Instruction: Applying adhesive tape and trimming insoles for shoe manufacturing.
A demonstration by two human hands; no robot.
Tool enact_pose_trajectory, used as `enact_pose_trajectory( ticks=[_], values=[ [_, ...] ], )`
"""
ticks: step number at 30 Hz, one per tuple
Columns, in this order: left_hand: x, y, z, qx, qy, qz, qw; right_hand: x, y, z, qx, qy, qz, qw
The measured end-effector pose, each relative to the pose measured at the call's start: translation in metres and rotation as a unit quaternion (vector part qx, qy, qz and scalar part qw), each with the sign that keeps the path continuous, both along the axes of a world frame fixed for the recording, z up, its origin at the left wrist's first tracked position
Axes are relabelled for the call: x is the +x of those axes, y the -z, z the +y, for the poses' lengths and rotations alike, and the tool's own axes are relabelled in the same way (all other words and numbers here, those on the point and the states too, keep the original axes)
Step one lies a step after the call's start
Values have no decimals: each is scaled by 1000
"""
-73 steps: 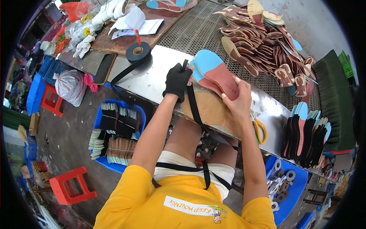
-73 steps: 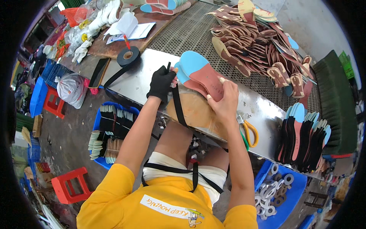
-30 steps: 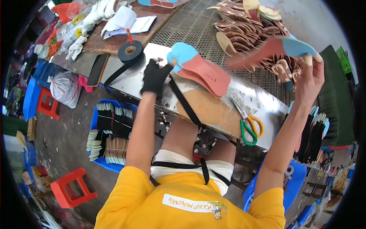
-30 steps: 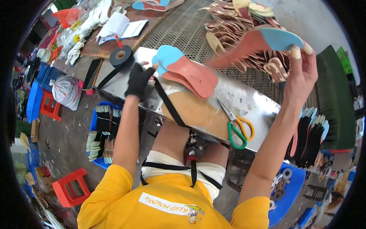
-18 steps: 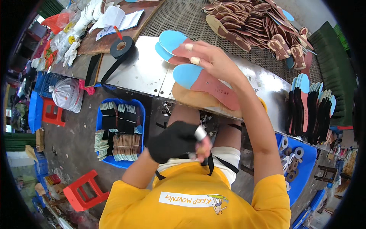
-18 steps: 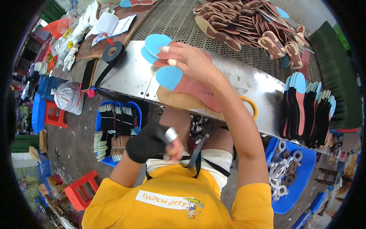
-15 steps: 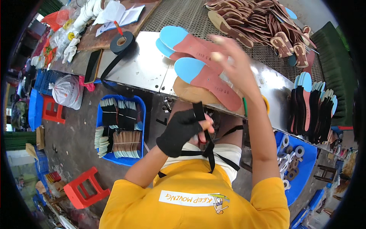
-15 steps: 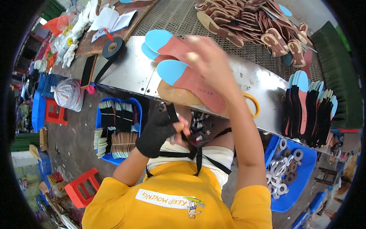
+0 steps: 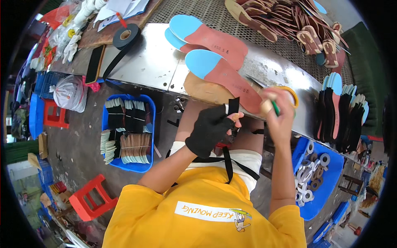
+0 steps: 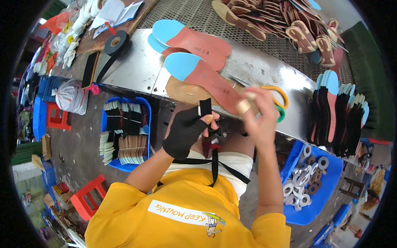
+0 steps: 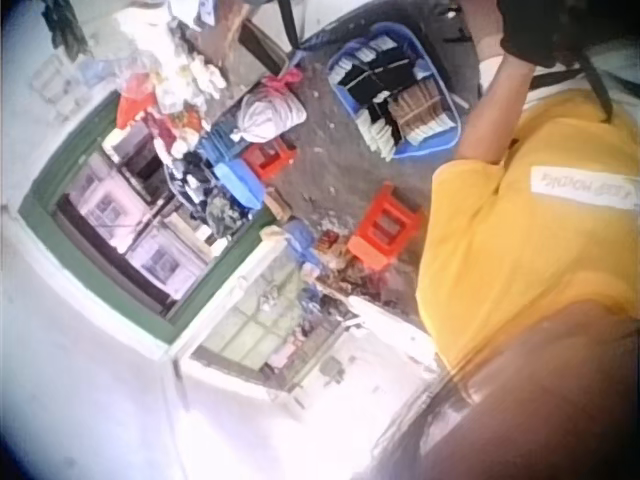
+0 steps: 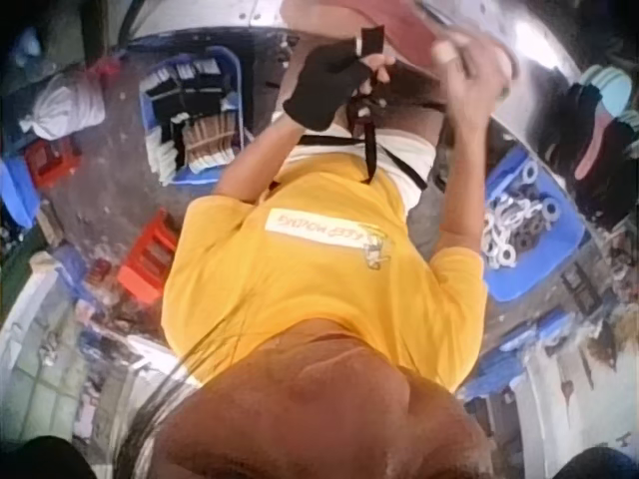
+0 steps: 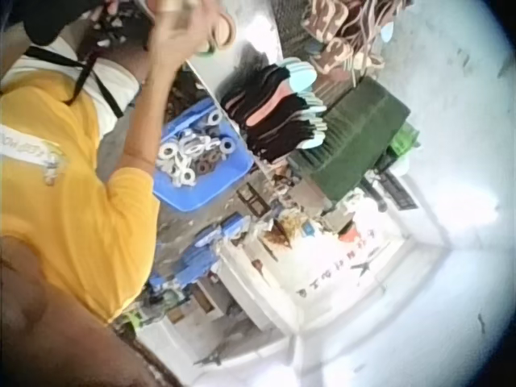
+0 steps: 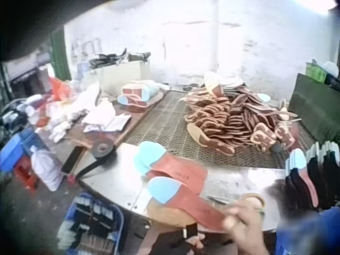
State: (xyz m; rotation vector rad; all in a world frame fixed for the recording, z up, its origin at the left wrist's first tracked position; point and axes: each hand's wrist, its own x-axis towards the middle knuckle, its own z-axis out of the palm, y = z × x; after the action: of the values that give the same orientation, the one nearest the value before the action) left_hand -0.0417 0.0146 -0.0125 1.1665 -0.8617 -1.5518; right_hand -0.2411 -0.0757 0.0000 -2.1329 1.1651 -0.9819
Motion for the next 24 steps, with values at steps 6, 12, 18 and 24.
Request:
enact_pose_trajectory(
  ticks=[6, 12, 18, 24],
  values=[
    [34, 25, -26, -168, -161, -285, 930, 16, 1, 31, 259, -13, -369, 893],
    [105, 25, -93, -158, -211, -375, 889, 2, -21, 14, 362, 18, -286, 887],
    [91, 15, -52, -171, -229, -111, 952, 12, -7, 9, 171, -2, -26, 985],
    [87, -23, -44, -289, -215, -416, 835, 19, -8, 12, -8, -19, 41, 999]
  ],
)
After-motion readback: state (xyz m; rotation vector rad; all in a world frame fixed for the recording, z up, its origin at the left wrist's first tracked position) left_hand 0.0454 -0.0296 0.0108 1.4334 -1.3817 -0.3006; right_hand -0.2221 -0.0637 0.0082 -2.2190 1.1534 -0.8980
